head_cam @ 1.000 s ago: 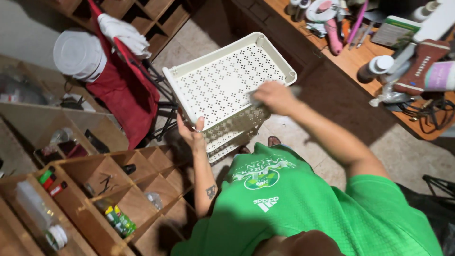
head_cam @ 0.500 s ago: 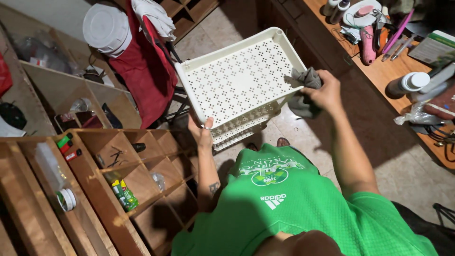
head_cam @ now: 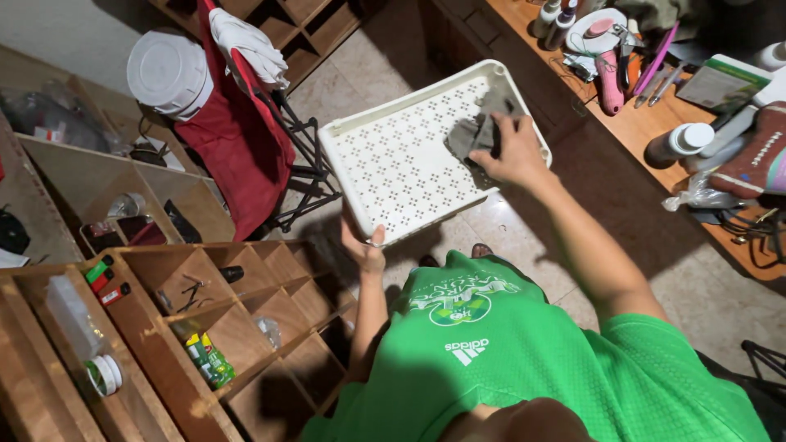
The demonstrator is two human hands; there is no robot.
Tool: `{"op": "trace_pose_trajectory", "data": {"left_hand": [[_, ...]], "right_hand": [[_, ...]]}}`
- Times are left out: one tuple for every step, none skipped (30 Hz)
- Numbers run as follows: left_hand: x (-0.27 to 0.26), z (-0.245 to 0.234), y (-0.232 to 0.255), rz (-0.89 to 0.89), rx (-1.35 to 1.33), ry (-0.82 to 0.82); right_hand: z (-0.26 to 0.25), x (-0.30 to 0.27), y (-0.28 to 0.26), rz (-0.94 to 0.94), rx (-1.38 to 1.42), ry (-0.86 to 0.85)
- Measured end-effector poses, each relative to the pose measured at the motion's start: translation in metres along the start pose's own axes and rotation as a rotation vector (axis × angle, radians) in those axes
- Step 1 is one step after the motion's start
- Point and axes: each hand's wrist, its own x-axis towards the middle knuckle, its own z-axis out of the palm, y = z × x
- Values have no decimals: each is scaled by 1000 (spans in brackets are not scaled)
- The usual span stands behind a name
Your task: The person wipes a white plastic rolling cart with a gray cloth, cleaning each shelf and the frame. They rotate the cart to access all sides and continue wiping until the entire unit is covered.
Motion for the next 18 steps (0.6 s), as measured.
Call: {"op": "trace_pose_trajectory", "data": {"left_hand": [[-4, 2, 0, 42, 64, -18], [-8, 7, -1, 85, 128, -36], [-11, 12, -1, 127, 190, -57], [-13, 14, 1, 96, 121, -88], [-15, 18, 3, 65, 49, -121], [-14, 21, 4, 33, -22, -154], [-14, 24, 5, 22, -39, -172], [-14, 26, 5, 12, -56, -190], [-14, 27, 5, 3, -72, -208], [-15, 28, 4, -23, -60, -205], [-16, 31, 1, -48, -50, -205], [-16, 31, -2, -73, -39, -206], [-17, 29, -5, -37, -21, -196], [-18, 25, -8, 0, -2, -185], [-19, 20, -11, 38, 18, -171], [-21, 16, -13, 66, 44, -145], [-24, 13, -15, 96, 71, -112], [-26, 8, -16, 126, 98, -80]], "right_hand": [[13, -5, 2, -39, -94, 19], [26, -8, 5, 37, -102, 16], [37, -8, 9, 115, -112, 16], [46, -8, 12, 193, -122, 17], [53, -5, 14, 248, -37, 37], [59, -1, 12, 302, 50, 58], [64, 1, 5, 354, 139, 75], [69, 2, -9, 254, 155, 114], [75, 3, -29, 153, 174, 154], [80, 0, -54, 97, 263, 106], [84, -5, -82, 43, 350, 62], [86, -12, -110, -50, 417, 64], [84, -17, -132, -142, 484, 67], [77, -18, -142, -206, 463, 20], [71, -17, -151, -274, 444, -29], [66, -16, -157, -343, 425, -78], [61, -13, -156, -315, 393, -99], [55, -7, -148, -288, 360, -120]]}}
